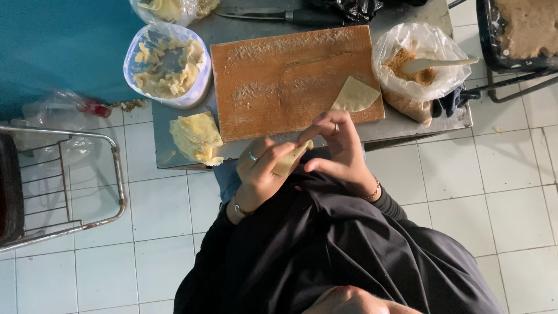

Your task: The person spoons brown filling from a plastic bag onto triangular pastry wrappers laid on a wooden board, then folds the wrappers over the filling by hand and sets the folded pastries aside, working through the wrappers one at a time.

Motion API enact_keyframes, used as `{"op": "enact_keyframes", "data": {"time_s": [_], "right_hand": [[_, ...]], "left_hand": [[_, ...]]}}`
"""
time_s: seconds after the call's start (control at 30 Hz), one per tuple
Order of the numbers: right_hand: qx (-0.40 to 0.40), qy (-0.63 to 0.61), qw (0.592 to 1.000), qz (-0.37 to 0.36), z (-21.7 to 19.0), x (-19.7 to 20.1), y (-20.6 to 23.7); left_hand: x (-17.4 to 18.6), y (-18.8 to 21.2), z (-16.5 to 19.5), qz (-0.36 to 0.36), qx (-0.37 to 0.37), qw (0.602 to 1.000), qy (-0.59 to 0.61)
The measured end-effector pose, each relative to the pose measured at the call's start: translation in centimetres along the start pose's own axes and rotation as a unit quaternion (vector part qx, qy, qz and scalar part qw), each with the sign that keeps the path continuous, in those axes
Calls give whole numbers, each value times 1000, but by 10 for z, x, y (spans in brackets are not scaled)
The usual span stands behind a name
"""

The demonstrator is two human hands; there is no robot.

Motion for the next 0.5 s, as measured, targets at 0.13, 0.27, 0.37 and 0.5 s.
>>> {"op": "enact_keyframes", "data": {"time_s": [0.13, 0.27, 0.37, 0.5], "right_hand": [[-55, -7, 997, 47, 4, -1, 1], [-87, -36, 993, 71, 6, 3, -1], [-108, -44, 989, 91, 7, 8, -7], [-112, -54, 991, 54, 6, 7, -10]], "left_hand": [[-5, 1, -2, -3, 7, 1000, -13], [-8, 5, -8, -16, 67, 998, 2], [-8, 8, -21, -90, 232, 943, 219], [-16, 17, -28, -69, 317, 907, 269]]}}
Point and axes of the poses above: each hand's wrist, its own y-axis away from the middle knuckle, its own x-axis out of the back of the hand, z = x × y, the point moved 1 cm from there along -y, towards the middle knuckle, and after that the axes turned 4 degrees about z, right-handed, at the moved point
